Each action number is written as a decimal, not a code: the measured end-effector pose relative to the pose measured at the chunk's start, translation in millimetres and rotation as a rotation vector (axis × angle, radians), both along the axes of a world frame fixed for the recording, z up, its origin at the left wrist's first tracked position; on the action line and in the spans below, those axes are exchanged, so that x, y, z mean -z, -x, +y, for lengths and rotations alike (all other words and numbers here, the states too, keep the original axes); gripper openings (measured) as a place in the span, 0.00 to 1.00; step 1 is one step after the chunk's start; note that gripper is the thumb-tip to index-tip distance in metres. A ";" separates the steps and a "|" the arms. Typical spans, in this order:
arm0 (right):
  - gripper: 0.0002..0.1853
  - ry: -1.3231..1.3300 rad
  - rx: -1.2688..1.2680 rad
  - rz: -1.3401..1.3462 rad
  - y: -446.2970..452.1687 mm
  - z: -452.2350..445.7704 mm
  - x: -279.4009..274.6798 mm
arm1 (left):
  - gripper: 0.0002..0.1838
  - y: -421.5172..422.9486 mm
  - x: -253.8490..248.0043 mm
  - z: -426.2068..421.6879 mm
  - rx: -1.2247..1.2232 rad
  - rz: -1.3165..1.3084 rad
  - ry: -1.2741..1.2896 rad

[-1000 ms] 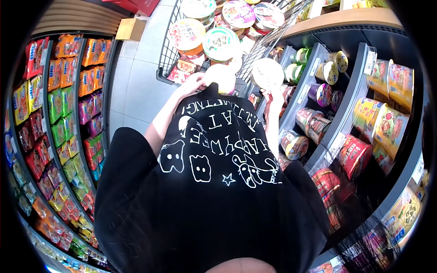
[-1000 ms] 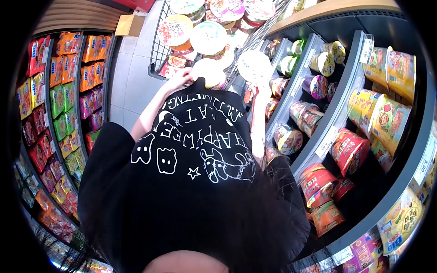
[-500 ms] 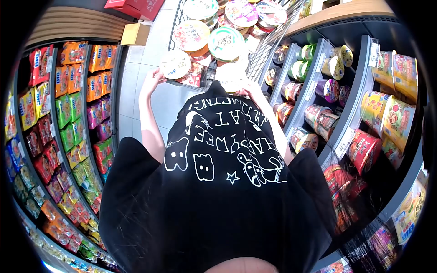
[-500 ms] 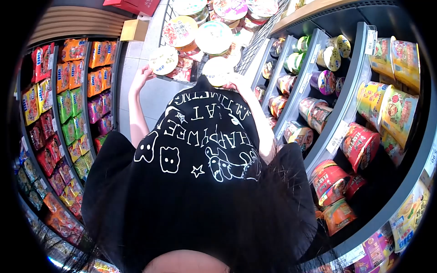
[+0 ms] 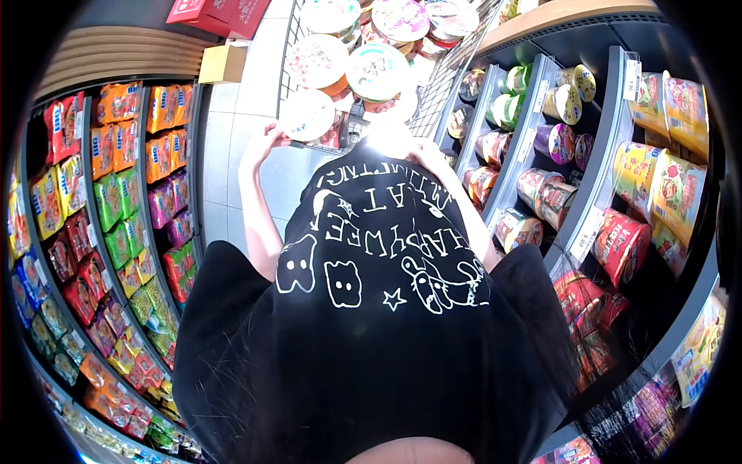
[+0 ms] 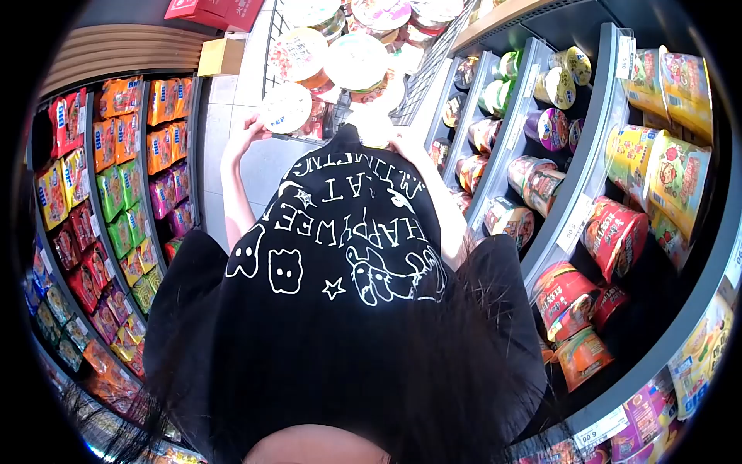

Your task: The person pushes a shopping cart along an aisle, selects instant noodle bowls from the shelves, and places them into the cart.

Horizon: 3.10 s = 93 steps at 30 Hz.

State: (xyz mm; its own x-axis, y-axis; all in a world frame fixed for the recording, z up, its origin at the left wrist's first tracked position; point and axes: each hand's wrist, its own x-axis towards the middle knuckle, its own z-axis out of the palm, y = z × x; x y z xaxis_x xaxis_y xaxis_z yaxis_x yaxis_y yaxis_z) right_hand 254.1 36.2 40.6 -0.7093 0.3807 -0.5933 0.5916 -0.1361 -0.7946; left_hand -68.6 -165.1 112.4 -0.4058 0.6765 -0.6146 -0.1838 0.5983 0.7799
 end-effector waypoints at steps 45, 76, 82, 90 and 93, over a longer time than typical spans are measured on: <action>0.15 -0.707 0.390 -0.048 74.9 50.3 16.0 | 0.11 -82.5 18.6 55.4 0.234 -0.164 -0.105; 0.26 -0.437 0.296 0.254 6.1 13.3 -14.2 | 0.13 -138.3 49.0 159.4 0.257 0.375 -0.200; 0.23 -0.870 -0.019 -0.198 3.6 10.1 -18.2 | 0.13 -136.4 87.8 164.5 0.175 -0.106 -0.095; 0.13 -0.101 0.958 0.364 -50.0 74.8 -37.0 | 0.15 -116.3 68.3 133.7 0.258 -0.283 -0.048; 0.08 0.034 1.319 0.267 -82.5 105.5 -74.7 | 0.13 -105.5 77.6 108.0 0.217 -0.199 -0.012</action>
State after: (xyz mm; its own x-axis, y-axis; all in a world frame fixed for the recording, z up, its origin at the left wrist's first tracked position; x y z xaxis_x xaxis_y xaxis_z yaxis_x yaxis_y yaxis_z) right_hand 336.6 141.7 115.3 0.0781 0.8518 -0.5180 -0.1661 -0.5012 -0.8492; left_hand 36.9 -57.1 34.7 -0.1228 0.7420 -0.6591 -0.2028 0.6314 0.7485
